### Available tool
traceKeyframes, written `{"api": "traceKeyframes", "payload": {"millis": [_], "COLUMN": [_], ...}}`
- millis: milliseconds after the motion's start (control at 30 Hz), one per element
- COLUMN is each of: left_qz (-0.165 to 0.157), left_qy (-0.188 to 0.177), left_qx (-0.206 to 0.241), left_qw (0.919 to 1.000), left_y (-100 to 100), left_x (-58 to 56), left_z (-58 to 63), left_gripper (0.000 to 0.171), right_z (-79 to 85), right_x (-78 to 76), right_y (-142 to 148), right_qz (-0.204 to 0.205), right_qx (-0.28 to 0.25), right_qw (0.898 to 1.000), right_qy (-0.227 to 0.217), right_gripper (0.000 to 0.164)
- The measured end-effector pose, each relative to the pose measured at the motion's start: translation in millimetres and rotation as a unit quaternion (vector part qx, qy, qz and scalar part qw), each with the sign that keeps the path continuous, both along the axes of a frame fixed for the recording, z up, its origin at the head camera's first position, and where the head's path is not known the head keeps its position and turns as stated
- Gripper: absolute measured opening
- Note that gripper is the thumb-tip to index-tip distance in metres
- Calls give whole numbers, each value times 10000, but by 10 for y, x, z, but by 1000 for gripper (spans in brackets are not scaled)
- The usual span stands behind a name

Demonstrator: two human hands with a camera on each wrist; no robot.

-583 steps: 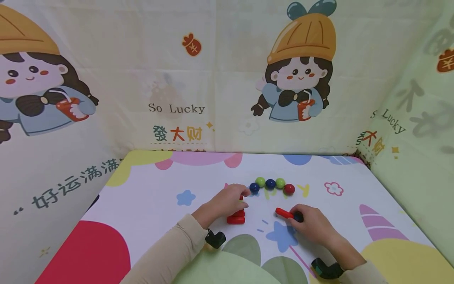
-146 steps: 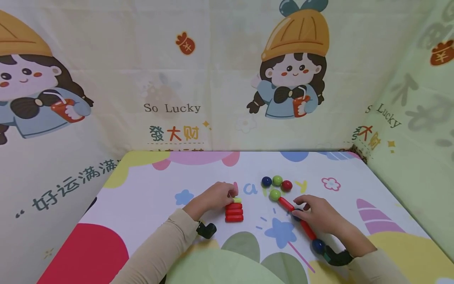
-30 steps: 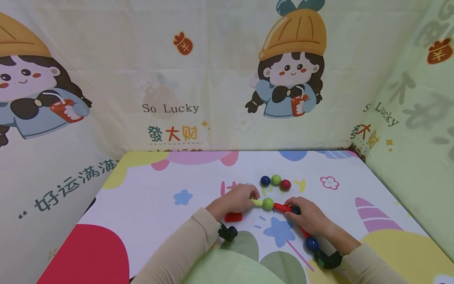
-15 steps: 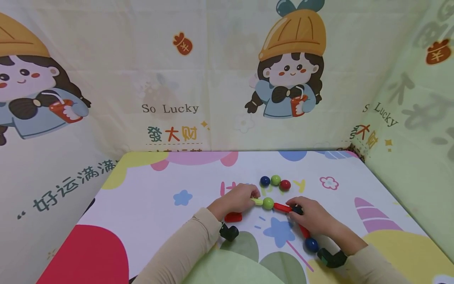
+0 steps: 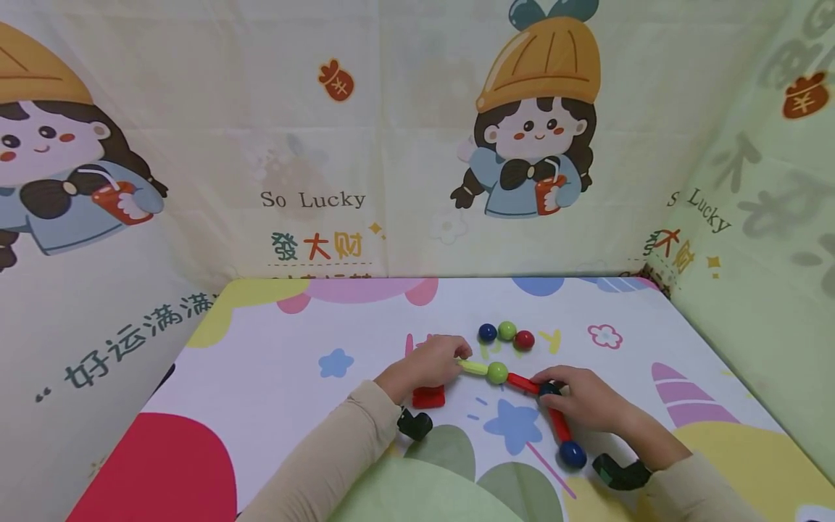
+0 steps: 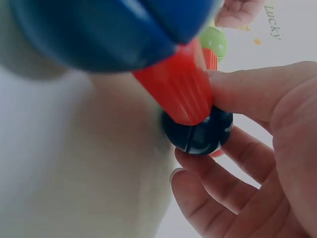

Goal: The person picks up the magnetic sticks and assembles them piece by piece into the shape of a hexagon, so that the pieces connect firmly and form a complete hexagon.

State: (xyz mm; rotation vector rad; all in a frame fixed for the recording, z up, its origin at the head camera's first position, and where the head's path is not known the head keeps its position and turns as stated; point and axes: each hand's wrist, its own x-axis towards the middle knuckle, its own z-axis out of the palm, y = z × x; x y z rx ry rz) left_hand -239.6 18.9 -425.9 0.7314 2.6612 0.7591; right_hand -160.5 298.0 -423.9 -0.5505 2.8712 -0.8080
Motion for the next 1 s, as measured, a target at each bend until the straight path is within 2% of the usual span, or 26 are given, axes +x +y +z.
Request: {"api": "traceKeyframes", "payload": {"millis": [233, 367, 600, 800, 1000], "left_qz": [209, 179, -109, -437, -356], "left_qy": [-178, -196, 290, 592, 719], "left_qx": [8, -39, -203, -40, -89], "left_qw": [9996, 9996, 9993, 9973, 9967], "left_y": [-66, -86, -81, 52, 201], "left_x": [-20, -54, -224, -353, -411], "left_z": [-7, -5, 76, 131, 132], "left_gripper": [26, 29, 28, 32, 41], "right_z": [-36, -51, -50, -29, -25], "right_x": [49, 85, 111, 131, 146], "right_y": [97, 126, 144, 162, 172], "right_qz": [-141, -309, -526, -663, -573], "right_qx": [-26, -8, 25, 85, 86], "right_qw": [9999, 9995, 9985, 9974, 9980], "right_qy": [-35, -33, -124, -264, -242], "right_gripper": [29, 30, 39, 47, 45]}}
